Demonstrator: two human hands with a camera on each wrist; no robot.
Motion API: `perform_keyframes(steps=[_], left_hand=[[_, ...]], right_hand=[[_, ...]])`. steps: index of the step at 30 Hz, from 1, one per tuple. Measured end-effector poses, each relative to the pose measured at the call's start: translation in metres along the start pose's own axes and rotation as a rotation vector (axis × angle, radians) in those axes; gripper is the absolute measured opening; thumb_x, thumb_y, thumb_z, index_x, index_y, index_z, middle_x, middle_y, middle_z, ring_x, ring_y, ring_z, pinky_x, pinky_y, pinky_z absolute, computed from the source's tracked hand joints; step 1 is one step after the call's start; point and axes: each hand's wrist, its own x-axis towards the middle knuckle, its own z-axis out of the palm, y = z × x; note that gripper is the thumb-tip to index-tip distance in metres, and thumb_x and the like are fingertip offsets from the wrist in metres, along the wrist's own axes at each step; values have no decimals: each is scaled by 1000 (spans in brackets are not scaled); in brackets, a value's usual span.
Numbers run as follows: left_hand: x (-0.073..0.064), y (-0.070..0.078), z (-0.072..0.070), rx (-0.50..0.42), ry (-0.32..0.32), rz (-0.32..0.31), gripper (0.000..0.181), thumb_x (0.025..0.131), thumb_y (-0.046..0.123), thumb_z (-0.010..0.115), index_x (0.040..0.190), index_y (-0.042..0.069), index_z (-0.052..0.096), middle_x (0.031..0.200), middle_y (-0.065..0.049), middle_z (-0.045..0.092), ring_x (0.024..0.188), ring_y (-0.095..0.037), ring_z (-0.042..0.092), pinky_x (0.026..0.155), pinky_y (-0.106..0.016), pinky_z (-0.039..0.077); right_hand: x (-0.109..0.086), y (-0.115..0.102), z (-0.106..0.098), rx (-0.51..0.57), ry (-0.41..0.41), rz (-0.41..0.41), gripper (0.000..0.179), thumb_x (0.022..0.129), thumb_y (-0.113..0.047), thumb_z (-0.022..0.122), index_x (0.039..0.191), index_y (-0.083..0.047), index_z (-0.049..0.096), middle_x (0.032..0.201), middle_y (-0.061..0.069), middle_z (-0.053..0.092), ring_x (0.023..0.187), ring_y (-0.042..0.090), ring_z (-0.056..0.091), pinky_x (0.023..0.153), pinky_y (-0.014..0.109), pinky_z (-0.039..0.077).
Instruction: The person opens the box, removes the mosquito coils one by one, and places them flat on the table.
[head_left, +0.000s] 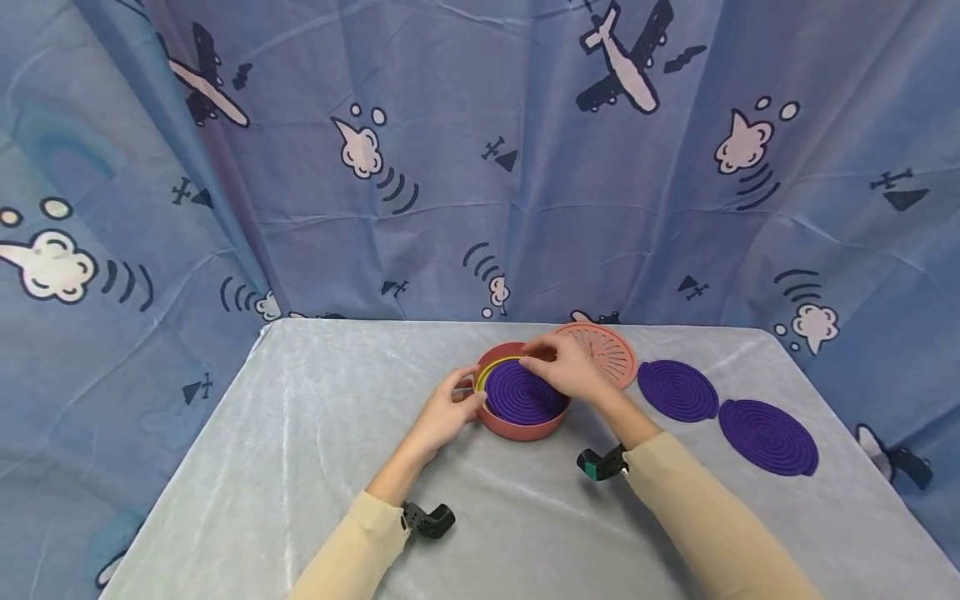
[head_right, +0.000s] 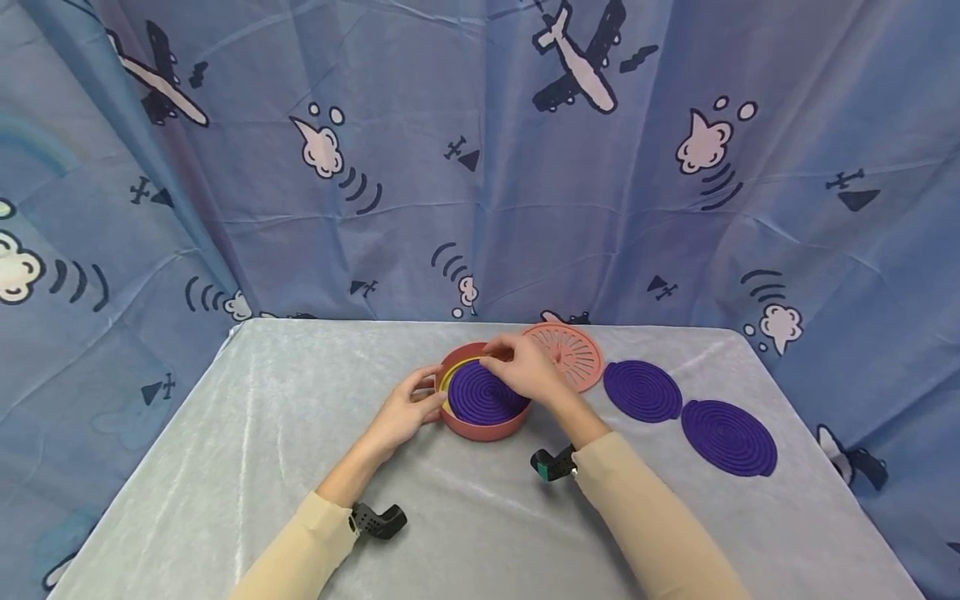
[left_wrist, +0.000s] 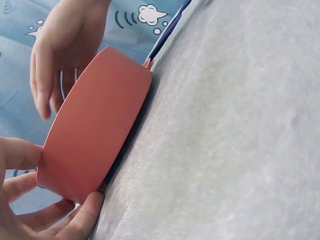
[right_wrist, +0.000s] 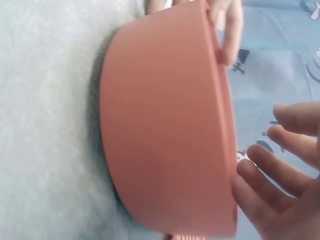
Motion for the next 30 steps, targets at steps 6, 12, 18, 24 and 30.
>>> perform_keyframes(steps=[6,12,18,24,30], left_hand=[[0,0,2,-16,-8,9,50,101,16,64,149,10,50,139,-23,50,122,-35,57,90,-38,59],[1,-1,1,-18,-21,11,51,102,17,63,150,10,48,141,-22,49,123,-34,57,91,-39,59],[2,-1,-1,-14,-8,8,50,101,18,64,149,11,50,140,-22,50,121,-33,58,89,-38,59],[0,0,-1,-8,-8,5,50,102,18,63,149,12,50,140,-21,50,122,-33,58,88,-37,60],[0,0,-1,-4,-5,-1,49,102,19,63,149,14,50,141,-20,50,123,-32,57,88,-37,60]], right_hand=[[7,2,13,-35,-52,17,35,99,-24,68,124,-1,68,116,13,69,108,28,64,96,49,53],[13,2,21,-121,-91,48,34,98,-26,68,124,-3,69,120,14,68,114,31,62,101,52,51],[18,1,25,-172,-122,52,35,99,-25,67,125,-2,68,122,16,67,115,32,61,102,53,50],[17,0,26,-191,-128,52,34,98,-25,68,123,-3,69,119,13,69,113,30,63,101,52,51],[17,0,24,-175,-124,49,29,98,-23,69,118,-2,71,113,12,70,108,29,63,99,51,51]])
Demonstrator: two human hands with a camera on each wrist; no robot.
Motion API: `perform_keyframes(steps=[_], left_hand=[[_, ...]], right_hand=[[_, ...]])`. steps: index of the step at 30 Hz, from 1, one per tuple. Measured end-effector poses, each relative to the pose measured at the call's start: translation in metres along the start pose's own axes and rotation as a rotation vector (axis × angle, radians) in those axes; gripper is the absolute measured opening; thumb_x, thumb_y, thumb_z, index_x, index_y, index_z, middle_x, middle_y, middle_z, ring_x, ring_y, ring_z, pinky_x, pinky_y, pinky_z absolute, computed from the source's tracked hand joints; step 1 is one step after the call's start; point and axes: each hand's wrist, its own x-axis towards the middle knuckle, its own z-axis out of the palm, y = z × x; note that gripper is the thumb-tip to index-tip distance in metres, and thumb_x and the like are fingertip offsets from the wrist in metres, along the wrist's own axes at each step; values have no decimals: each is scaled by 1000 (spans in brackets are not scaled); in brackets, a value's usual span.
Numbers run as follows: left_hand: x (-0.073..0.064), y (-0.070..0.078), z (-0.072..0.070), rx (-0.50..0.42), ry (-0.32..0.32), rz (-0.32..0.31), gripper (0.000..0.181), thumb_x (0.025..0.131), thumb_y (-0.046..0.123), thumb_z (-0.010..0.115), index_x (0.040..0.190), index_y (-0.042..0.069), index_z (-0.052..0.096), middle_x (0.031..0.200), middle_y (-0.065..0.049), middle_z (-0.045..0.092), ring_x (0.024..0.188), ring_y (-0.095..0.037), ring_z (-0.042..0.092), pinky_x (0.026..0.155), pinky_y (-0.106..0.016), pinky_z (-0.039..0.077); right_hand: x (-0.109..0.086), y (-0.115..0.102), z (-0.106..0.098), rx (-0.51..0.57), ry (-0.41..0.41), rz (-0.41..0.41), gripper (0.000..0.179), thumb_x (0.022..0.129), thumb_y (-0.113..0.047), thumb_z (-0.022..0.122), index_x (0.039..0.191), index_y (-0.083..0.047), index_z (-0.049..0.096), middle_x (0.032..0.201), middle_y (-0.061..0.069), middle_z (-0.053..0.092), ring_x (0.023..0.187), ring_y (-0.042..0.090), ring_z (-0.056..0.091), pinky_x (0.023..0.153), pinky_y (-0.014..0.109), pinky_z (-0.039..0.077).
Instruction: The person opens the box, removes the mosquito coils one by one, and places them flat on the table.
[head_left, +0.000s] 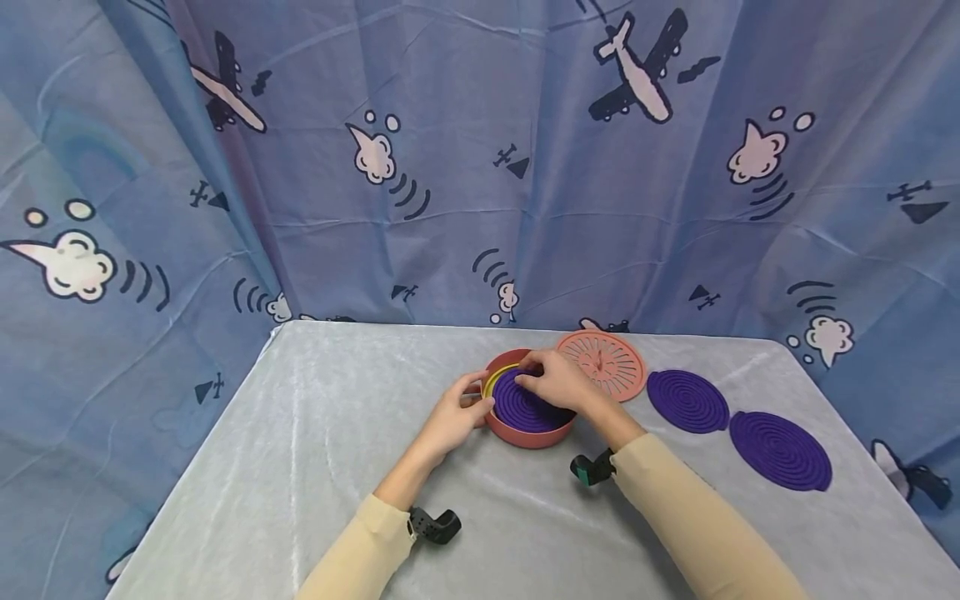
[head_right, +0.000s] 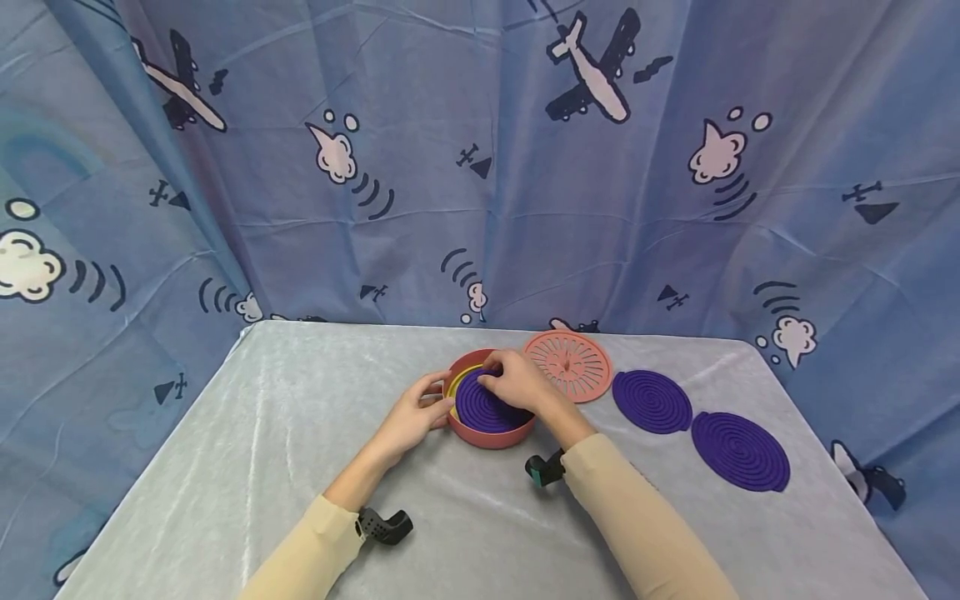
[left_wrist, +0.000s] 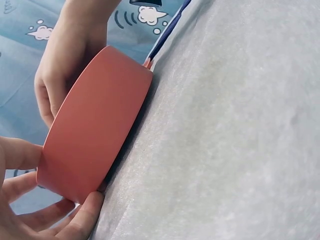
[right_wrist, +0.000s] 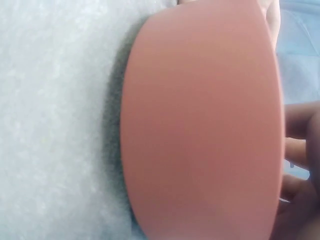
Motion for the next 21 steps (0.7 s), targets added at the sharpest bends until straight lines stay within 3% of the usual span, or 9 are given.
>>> perform_keyframes(steps=[7,13,21], left_hand=[[0,-1,0,6,0,8,50,101,19,64,149,12,50,140,-21,50,121,-32,58,88,-37,60],[-1,1,1,10,4,0,50,101,19,64,149,12,50,140,-20,51,120,-32,59,87,-36,60],[-1,1,1,9,4,-3,50,101,17,63,149,11,50,140,-21,50,121,-33,58,87,-37,60]], right_hand=[[1,1,-8,47,-10,-32,28,97,-20,69,116,0,71,109,12,68,103,28,63,95,49,53],[-1,3,-17,86,-8,-4,28,96,-18,70,119,-1,70,107,12,67,96,26,61,87,44,55],[-10,10,-27,133,-33,-13,21,95,-14,71,113,-4,70,113,13,69,107,30,63,96,50,54]])
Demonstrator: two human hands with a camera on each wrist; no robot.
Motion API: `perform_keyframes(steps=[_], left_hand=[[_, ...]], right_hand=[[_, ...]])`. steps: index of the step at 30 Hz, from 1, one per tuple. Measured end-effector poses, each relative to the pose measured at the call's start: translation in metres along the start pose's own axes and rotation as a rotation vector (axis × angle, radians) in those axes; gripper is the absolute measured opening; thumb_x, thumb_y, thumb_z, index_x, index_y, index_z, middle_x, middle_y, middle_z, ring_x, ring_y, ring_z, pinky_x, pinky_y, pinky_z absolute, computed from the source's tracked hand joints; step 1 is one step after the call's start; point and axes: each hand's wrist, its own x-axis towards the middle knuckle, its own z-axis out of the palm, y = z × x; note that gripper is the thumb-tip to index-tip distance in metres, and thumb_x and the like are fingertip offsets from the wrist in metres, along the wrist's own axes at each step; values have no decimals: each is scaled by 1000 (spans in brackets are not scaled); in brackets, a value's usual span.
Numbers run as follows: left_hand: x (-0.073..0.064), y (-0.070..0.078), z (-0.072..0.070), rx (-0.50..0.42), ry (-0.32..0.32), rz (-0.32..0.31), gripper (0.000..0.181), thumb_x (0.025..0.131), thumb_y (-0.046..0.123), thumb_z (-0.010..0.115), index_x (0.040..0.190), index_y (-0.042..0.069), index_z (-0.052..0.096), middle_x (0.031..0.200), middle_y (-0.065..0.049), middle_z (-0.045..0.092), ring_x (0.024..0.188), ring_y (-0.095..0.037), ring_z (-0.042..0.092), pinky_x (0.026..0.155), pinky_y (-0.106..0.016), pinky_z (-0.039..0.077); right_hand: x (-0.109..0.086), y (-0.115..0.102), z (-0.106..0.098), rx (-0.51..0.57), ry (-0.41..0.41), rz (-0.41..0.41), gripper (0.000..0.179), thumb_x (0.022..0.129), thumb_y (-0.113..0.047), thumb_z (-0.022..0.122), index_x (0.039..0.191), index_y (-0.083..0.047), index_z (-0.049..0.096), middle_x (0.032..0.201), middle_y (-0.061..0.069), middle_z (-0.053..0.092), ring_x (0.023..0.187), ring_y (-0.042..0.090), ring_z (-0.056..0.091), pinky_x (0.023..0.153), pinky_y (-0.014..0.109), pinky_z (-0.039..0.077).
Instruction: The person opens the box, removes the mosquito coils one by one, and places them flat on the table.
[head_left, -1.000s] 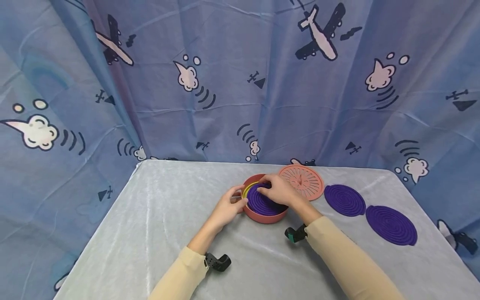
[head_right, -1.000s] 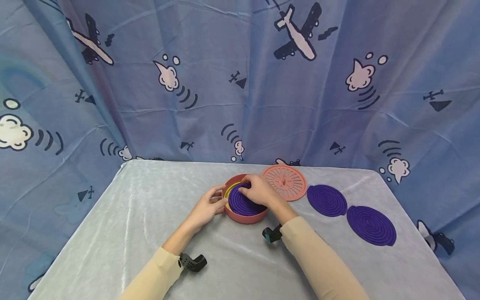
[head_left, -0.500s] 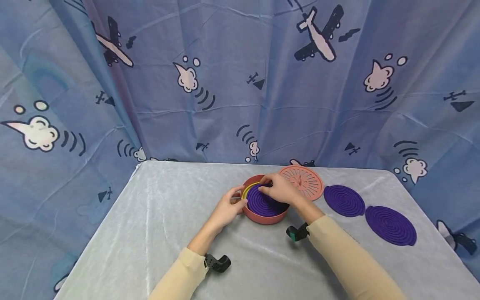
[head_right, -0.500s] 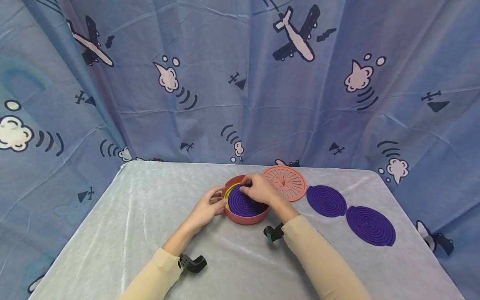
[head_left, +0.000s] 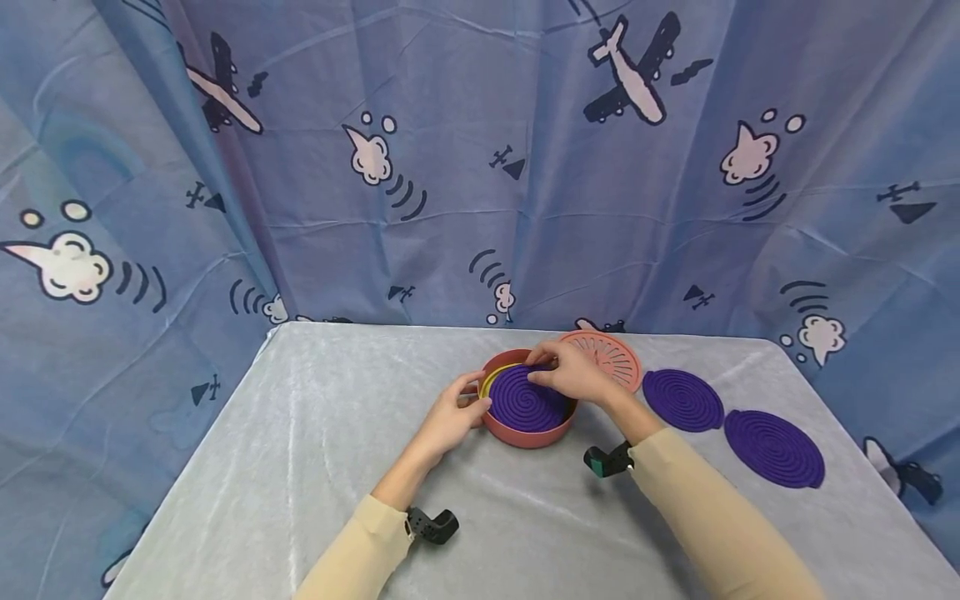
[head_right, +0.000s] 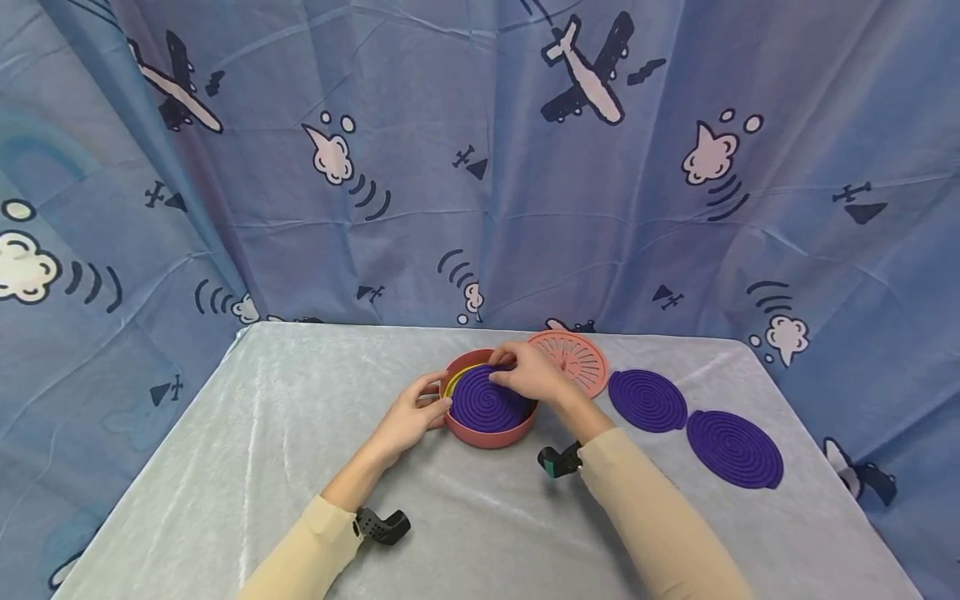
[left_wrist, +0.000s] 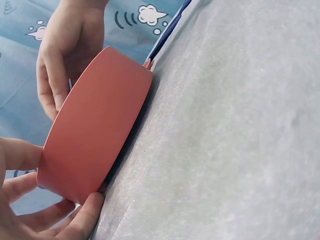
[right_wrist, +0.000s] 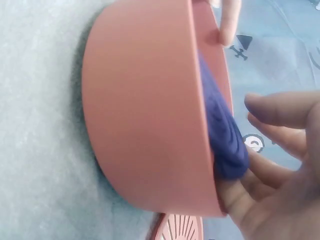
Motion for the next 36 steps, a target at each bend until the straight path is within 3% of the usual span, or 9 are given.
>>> perform_keyframes(steps=[4,10,18,26,32,36], left_hand=[[0,0,0,7,0,1,50,101,17,63,149,12,50,140,-21,50,122,-33,57,87,-38,60],[0,-1,0,-7,-1,8,49,101,16,63,149,10,50,140,-24,50,123,-35,57,89,-39,60],[0,-2,0,-9,4,7,50,101,17,64,149,11,50,141,-22,50,122,-35,58,88,-41,60],[1,-2,2,-3,0,9,49,101,17,64,148,11,51,141,-23,50,122,-35,57,88,-40,60],[2,-2,2,-6,3,9,49,101,16,63,148,11,51,140,-23,51,120,-34,58,88,-40,60],[1,-1,2,-6,6,8,48,102,16,62,148,11,50,141,-23,50,120,-34,58,89,-42,59]], right_hand=[[-7,1,-4,78,-37,15,19,95,-11,71,112,-2,70,117,14,68,108,29,62,95,47,54],[-15,3,-5,168,-66,75,20,95,-10,71,114,-4,72,119,15,66,98,25,61,80,33,56],[-27,4,-10,204,20,81,21,95,-14,72,115,-8,74,128,14,62,107,28,55,84,33,53],[-45,0,-24,259,82,47,24,96,-12,72,118,-5,72,127,17,63,95,23,57,75,27,54],[-60,1,-36,318,80,48,26,97,-13,71,122,-5,70,122,19,66,90,22,65,70,28,59],[-74,3,-43,316,88,76,27,98,-16,69,124,-6,68,126,18,61,93,25,61,70,29,56]])
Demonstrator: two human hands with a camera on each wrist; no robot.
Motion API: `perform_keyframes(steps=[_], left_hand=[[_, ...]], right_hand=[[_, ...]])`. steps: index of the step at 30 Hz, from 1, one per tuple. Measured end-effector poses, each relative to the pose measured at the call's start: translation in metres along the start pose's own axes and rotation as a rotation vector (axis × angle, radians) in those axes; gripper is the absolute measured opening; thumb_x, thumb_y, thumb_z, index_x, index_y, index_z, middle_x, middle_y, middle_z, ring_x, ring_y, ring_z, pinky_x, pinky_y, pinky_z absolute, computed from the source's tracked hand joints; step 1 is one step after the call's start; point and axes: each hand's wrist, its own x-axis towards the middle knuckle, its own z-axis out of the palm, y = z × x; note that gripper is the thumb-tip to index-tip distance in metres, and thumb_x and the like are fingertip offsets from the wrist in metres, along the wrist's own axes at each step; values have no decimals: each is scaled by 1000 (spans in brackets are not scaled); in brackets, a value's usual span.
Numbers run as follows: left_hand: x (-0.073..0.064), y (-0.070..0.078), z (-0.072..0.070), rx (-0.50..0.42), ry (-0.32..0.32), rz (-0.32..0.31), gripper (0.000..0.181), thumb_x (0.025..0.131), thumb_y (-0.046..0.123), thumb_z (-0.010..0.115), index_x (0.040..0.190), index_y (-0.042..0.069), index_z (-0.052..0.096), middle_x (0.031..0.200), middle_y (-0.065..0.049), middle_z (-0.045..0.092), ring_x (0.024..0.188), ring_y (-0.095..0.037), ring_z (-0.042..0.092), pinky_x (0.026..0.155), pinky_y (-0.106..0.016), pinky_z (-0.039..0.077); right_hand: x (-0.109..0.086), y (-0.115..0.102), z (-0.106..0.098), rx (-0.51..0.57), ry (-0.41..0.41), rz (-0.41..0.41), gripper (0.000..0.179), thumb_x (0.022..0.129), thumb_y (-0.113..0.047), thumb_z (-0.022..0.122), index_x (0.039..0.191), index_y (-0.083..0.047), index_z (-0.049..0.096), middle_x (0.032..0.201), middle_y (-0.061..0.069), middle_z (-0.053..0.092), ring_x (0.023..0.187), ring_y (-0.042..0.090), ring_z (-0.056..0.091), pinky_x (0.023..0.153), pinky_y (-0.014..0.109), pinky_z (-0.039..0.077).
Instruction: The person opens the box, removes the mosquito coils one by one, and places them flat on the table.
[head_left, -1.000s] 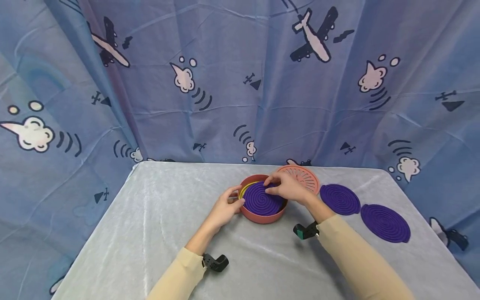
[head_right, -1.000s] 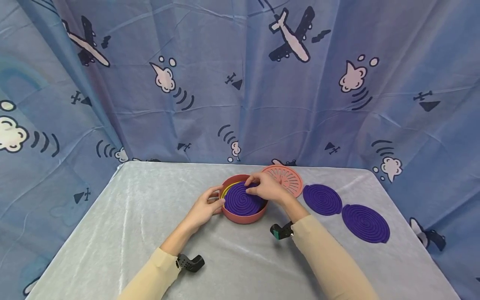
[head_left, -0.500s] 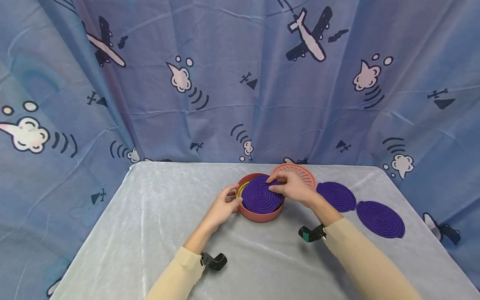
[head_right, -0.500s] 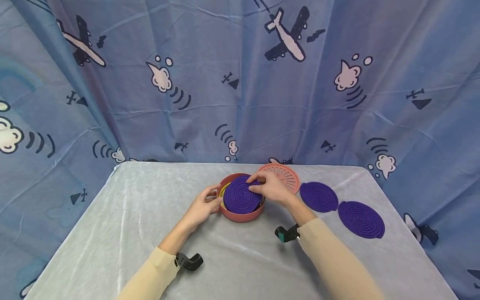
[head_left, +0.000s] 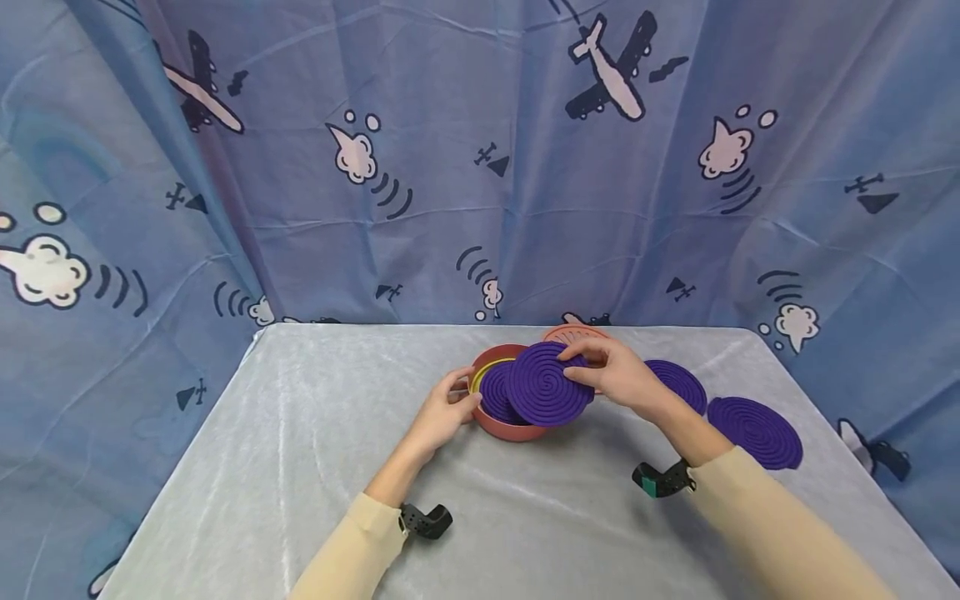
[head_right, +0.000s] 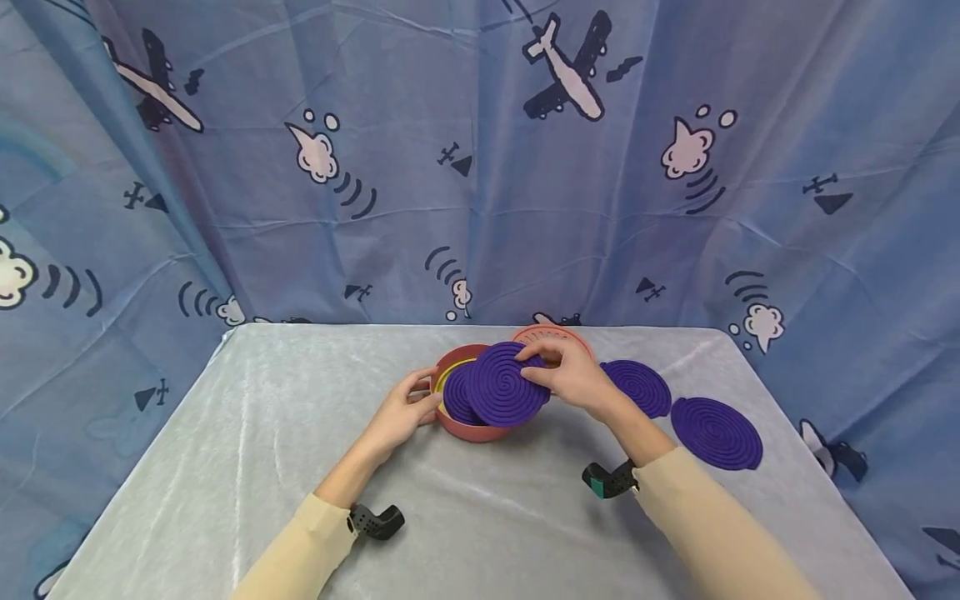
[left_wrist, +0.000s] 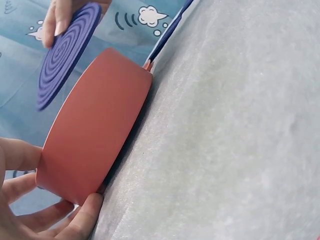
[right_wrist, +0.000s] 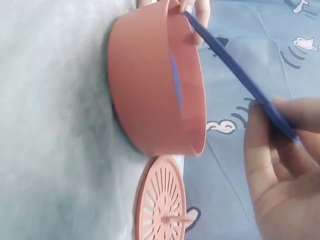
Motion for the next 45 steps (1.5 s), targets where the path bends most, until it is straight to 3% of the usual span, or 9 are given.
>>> perform_keyframes(steps=[6,11,30,39,45], left_hand=[[-1,3,-1,20,4,-7,49,102,17,62,149,12,50,142,-21,50,121,-33,58,88,-39,60],[1,3,0,18,6,-2,49,102,17,62,149,12,50,141,-21,51,121,-33,58,87,-38,60],[0,-1,-1,22,4,15,49,102,17,63,149,11,50,139,-22,51,122,-34,58,87,-38,60],[-1,-2,0,5,0,13,49,102,17,63,149,11,50,140,-23,51,123,-36,57,89,-40,59],[-2,0,-1,-6,1,18,51,101,17,64,149,10,49,139,-24,50,122,-36,57,90,-43,59]], right_hand=[[-22,4,-14,-54,41,27,29,99,-20,69,125,-8,68,140,17,55,113,29,59,78,31,54],[-36,13,-27,-46,62,33,32,100,-21,68,128,-6,67,129,18,62,95,19,64,73,30,56],[-84,64,-63,-100,127,103,37,101,-24,67,130,-2,64,118,13,64,90,11,58,71,27,51],[-100,91,-70,-141,104,149,35,98,-23,70,126,-1,66,115,13,67,84,10,60,68,25,52],[-109,104,-74,-126,72,186,37,96,-21,72,126,0,65,103,10,68,79,11,56,61,27,47]])
